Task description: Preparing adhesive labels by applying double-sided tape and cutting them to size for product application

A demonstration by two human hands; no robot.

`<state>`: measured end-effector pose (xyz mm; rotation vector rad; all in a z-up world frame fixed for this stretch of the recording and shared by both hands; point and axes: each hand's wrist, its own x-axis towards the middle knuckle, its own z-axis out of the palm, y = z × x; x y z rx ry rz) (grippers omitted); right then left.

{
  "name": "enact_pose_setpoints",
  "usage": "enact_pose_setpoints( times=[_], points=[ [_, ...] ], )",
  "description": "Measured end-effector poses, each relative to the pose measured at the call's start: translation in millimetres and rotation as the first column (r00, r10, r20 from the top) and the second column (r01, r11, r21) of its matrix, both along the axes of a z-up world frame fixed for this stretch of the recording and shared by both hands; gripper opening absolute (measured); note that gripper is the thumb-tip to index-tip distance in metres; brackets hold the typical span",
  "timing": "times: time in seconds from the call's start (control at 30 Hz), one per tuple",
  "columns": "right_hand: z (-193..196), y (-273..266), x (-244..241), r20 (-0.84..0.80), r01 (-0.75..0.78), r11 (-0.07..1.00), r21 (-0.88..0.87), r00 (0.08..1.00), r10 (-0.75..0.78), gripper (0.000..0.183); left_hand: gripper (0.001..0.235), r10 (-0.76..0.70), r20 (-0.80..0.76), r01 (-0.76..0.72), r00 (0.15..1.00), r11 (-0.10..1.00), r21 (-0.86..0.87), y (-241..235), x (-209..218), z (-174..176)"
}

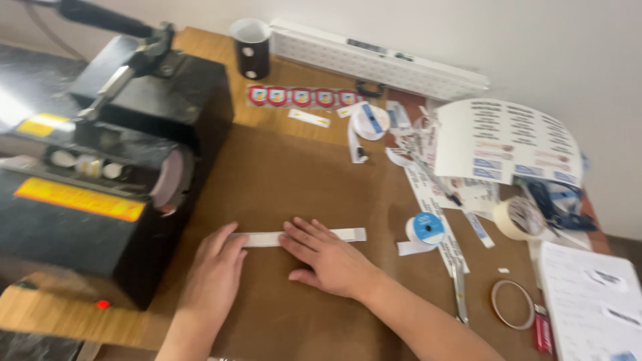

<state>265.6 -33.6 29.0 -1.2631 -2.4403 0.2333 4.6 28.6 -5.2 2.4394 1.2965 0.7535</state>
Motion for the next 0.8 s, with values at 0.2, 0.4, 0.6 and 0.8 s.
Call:
enact_pose_setpoints(
  times=[0.2, 0.4, 0.6, 0.8],
  points=[
    [35.5, -26.5, -1.0, 0.121, 0.004, 0.985, 0.175, 0.992, -0.025, 0.066, 0.034, 0.042, -0.017, -0.041, 0.999, 0.999, 0.032, -2.8, -2.1, 3.3],
    [97.0, -114.5, 39.3, 0.016, 0.237, 0.938, 0.252, 0.968, -0.249, 0.017, 0.025, 0.075, 0.058, -0.089, 0.996, 0.948, 0.306, -22.5, -0.5, 18.2],
    [64.9, -218.3, 139.4, 0.413, 0.977, 0.156, -0.146, 0.203, -0.888, 0.027, 0.014, 0.011, 0.222, -0.046, 0.975, 0.988, 0.149, -61.7, 17.0, 55.4],
    [-13.2, -300.9, 195.3, 0.353, 0.951, 0.183, 0.251, 0.086, -0.932, 0.036, 0.01, -0.156, 0.331, 0.125, 0.931, 0.986, 0.114, -85.7, 42.5, 61.2]
  ],
)
